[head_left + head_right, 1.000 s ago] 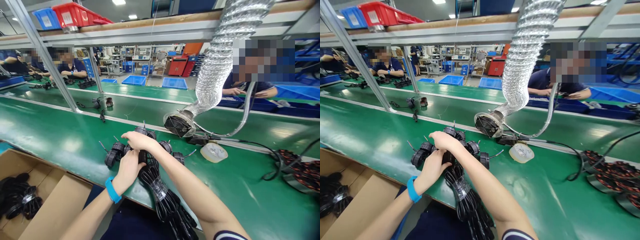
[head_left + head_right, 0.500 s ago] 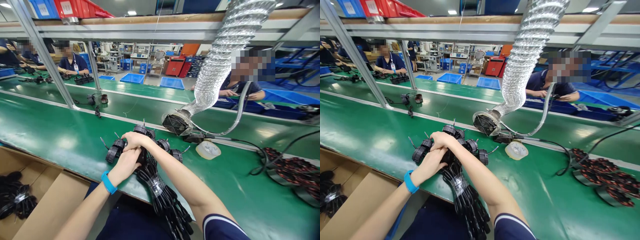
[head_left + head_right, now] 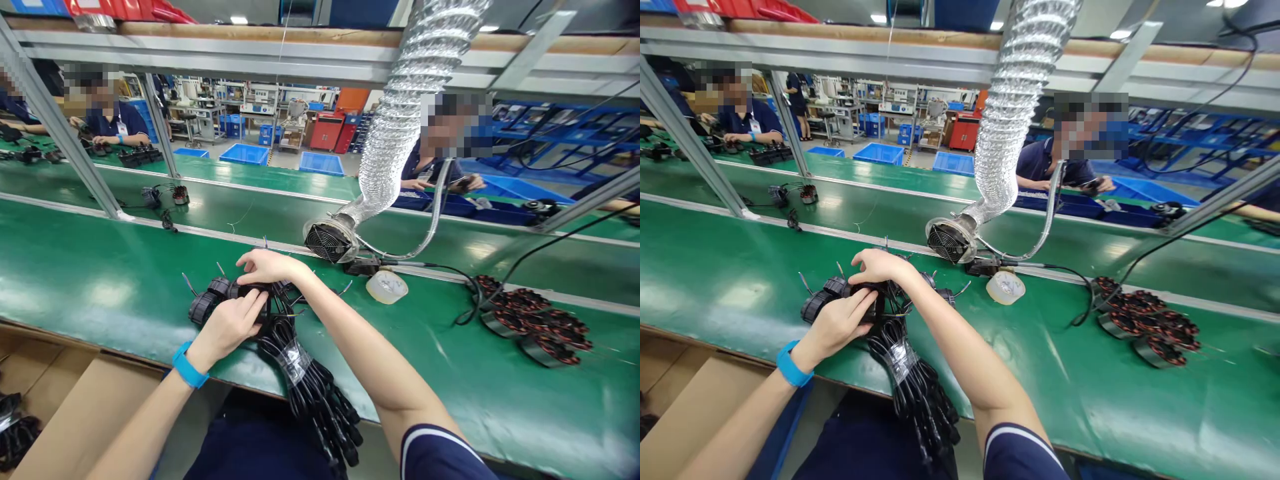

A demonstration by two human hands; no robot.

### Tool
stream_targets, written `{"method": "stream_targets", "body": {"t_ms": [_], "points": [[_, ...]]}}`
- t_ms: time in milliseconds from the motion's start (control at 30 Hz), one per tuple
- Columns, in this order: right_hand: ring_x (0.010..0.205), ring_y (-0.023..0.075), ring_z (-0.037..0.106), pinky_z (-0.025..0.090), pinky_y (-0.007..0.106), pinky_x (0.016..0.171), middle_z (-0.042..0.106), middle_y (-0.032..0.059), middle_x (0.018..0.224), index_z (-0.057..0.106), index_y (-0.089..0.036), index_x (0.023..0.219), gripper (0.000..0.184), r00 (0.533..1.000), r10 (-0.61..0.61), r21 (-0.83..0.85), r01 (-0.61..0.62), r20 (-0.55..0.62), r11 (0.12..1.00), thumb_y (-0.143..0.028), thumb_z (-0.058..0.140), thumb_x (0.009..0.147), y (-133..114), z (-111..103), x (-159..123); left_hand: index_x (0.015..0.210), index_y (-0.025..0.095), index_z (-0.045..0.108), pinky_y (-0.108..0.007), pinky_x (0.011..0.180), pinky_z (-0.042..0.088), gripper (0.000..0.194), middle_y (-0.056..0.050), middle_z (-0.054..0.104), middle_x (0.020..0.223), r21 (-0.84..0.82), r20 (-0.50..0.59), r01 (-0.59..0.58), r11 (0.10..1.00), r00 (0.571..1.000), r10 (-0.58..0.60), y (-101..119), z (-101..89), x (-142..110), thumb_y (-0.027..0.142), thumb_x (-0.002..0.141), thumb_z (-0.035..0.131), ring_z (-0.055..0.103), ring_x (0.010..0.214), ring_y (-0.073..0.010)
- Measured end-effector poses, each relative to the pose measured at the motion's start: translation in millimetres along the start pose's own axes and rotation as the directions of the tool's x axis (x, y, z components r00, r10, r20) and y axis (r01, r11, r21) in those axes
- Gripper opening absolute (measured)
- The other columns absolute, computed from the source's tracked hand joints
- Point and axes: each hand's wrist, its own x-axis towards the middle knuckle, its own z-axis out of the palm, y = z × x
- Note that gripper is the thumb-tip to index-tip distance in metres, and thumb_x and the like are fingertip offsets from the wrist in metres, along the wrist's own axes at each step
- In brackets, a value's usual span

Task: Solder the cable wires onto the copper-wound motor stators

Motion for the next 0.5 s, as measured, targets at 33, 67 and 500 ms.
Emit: {"method": "stream_targets", "body": {"t_ms": [33,67,500], "points": [[0.093,0.0212,0.069,0.051,0.027,0.078,0.072,0.0121,0.111,0.062,-0.011,0.126,0.052,1.000,-0.005,0.040,0.005,-0.015,0.999,-0.039,0.071,0.084,2.3,-1.9,-0.4,0.141,0.013,0.041,-0.038,0.082,0.056,0.053,-0.021,0.057,0.134,0.030,-0.063,-0.001,1.000,0.998,0.002,-1.4,-6.0,-3.2,0.020,0.090,0.056,0.067,0.102,-0.0283],[0.091,0.0205,0.069,0.051,0.026,0.076,0.072,0.0116,0.109,0.062,-0.010,0.125,0.049,1.000,-0.007,0.068,0.009,-0.020,0.998,-0.038,0.070,0.085,4.0,-3.4,-0.8,0.140,0.014,0.042,-0.037,0.082,0.056,0.053,-0.020,0.058,0.132,0.061,-0.144,0.021,0.998,0.990,-0.012,-3.2,-13.5,-5.6,0.023,0.090,0.057,0.067,0.101,-0.0272],[0.110,0.0291,0.062,0.049,0.033,0.087,0.058,0.0186,0.128,0.048,-0.011,0.138,0.074,0.996,-0.077,-0.153,0.069,-0.044,0.986,-0.044,0.078,0.078,1.8,44.0,5.5,0.137,0.011,0.044,-0.045,0.083,0.057,0.086,-0.016,0.055,0.114,-0.199,-0.637,0.507,0.838,0.583,-0.504,10.4,-71.2,-40.4,0.049,0.068,0.076,0.059,0.104,-0.0309]]}}
